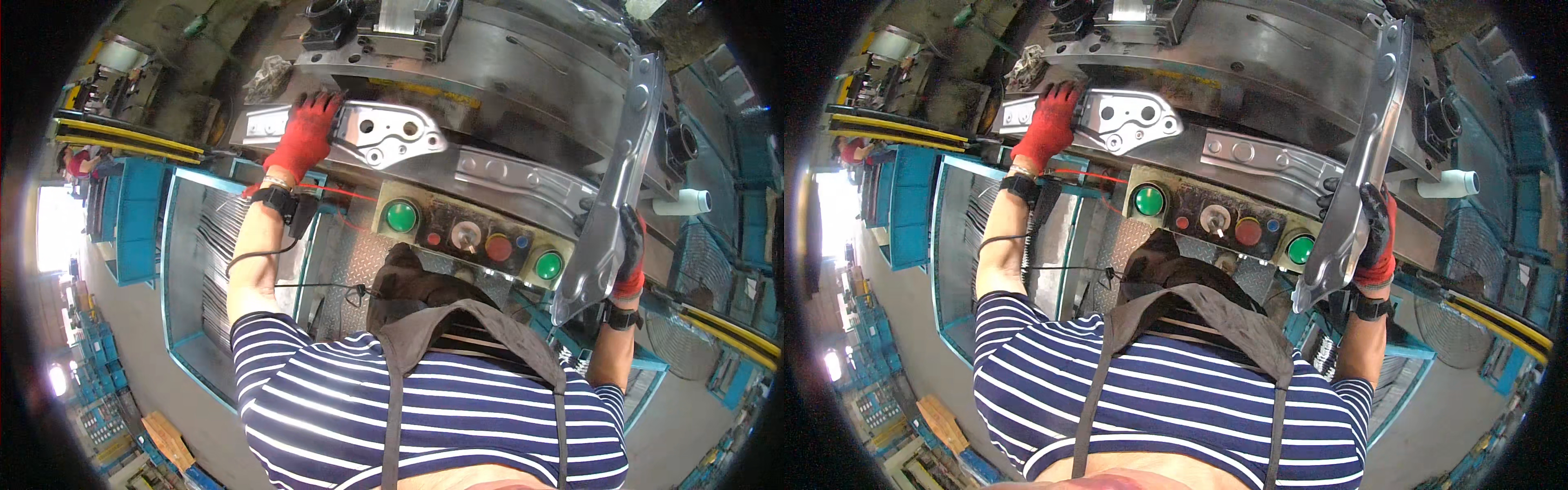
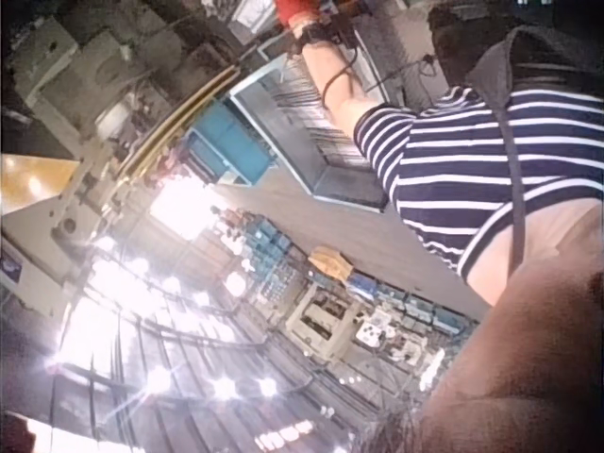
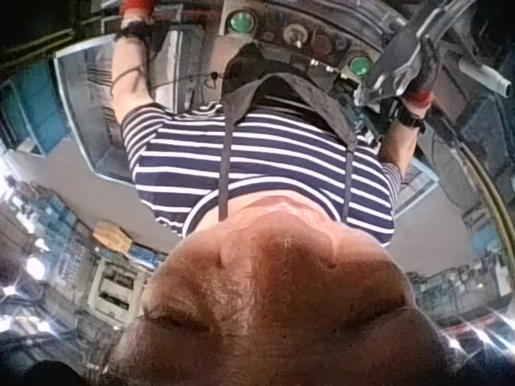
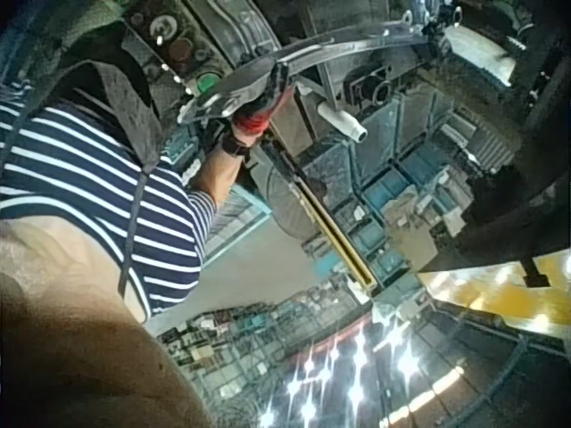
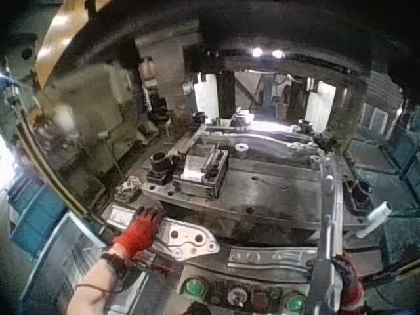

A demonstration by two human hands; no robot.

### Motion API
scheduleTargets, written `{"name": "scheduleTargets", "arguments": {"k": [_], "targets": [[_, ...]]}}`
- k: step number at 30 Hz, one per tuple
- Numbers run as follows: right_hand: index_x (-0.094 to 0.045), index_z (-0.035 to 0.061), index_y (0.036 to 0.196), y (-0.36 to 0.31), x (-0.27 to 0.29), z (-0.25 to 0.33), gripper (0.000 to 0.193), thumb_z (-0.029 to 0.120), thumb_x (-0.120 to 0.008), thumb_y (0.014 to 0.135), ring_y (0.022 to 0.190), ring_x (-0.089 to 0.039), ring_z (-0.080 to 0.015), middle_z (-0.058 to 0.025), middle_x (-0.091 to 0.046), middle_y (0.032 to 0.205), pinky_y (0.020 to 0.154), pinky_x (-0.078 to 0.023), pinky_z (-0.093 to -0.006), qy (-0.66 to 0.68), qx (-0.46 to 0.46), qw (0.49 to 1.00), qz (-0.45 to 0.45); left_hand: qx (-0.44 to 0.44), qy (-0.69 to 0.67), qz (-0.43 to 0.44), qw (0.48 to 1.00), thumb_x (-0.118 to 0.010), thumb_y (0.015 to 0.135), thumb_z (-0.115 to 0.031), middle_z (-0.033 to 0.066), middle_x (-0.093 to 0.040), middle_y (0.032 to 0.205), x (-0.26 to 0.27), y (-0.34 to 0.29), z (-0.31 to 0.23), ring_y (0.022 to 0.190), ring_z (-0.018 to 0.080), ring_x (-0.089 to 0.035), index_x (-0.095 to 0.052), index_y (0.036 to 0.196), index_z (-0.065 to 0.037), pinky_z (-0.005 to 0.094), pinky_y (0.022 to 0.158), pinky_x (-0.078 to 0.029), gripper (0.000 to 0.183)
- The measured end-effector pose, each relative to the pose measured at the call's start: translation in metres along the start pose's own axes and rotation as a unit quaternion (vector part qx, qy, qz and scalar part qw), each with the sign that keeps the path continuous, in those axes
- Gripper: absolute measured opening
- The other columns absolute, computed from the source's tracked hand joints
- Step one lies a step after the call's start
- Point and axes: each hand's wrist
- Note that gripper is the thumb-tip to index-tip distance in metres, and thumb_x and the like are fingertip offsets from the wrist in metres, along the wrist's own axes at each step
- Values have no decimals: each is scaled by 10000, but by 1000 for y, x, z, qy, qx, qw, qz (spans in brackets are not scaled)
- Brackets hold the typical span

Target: Operating an industrial metal press by placing components, activating the machine with safety buttons, and sorting the results into bins.

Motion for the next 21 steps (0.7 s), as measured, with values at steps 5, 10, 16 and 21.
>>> {"name": "scheduleTargets", "arguments": {"k": [5, 10, 16, 21], "targets": [[-520, -4, 1193, 13, 6, -6, 374, 272, -510, 942, 795, -654, -216, -134, -654, 941, 718, -531, -320, -94, 12, 995, 15, 32, 46, 100, 993, -626, 721, -76, 153, -445, 1390, -60, 2, 6, 1311, 333, -391, -355, 1427, -105, 504, 1124, -241, 758], [-495, -51, 1269, 31, 17, 5, 408, 133, -560, 911, 1003, -621, -254, -184, -617, 1132, 872, -496, -356, -291, 141, 946, 31, 88, -16, 2, 996, -636, 753, -127, 197, -273, 1498, -83, 7, -3, 1391, 454, -207, -414, 1409, -210, 616, 1116, -153, 697], [-462, -24, 1335, 129, 13, 79, 621, 209, -711, 817, 1097, -602, -315, -237, -597, 1186, 928, -473, -372, -601, 377, 704, -9, 193, -57, -3, 980, -688, 672, -147, 200, -148, 1560, -90, -6, -5, 1425, 452, -110, -260, 1497, -212, 602, 1136, -88, 932], [-515, 125, 1310, 219, -73, 156, 703, 359, -749, 689, 954, -597, -375, -196, -586, 1005, 819, -494, -452, -768, 402, 497, -19, 197, -84, -77, 974, -685, 619, -110, 215, -172, 1546, -97, -16, 0, 1414, 475, -119, -278, 1489, -155, 617, 1135, -84, 962]]}}
Point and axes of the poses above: each hand's wrist, its own y-axis towards the middle knuckle, its own x-axis out of the back of the hand, z = x × y
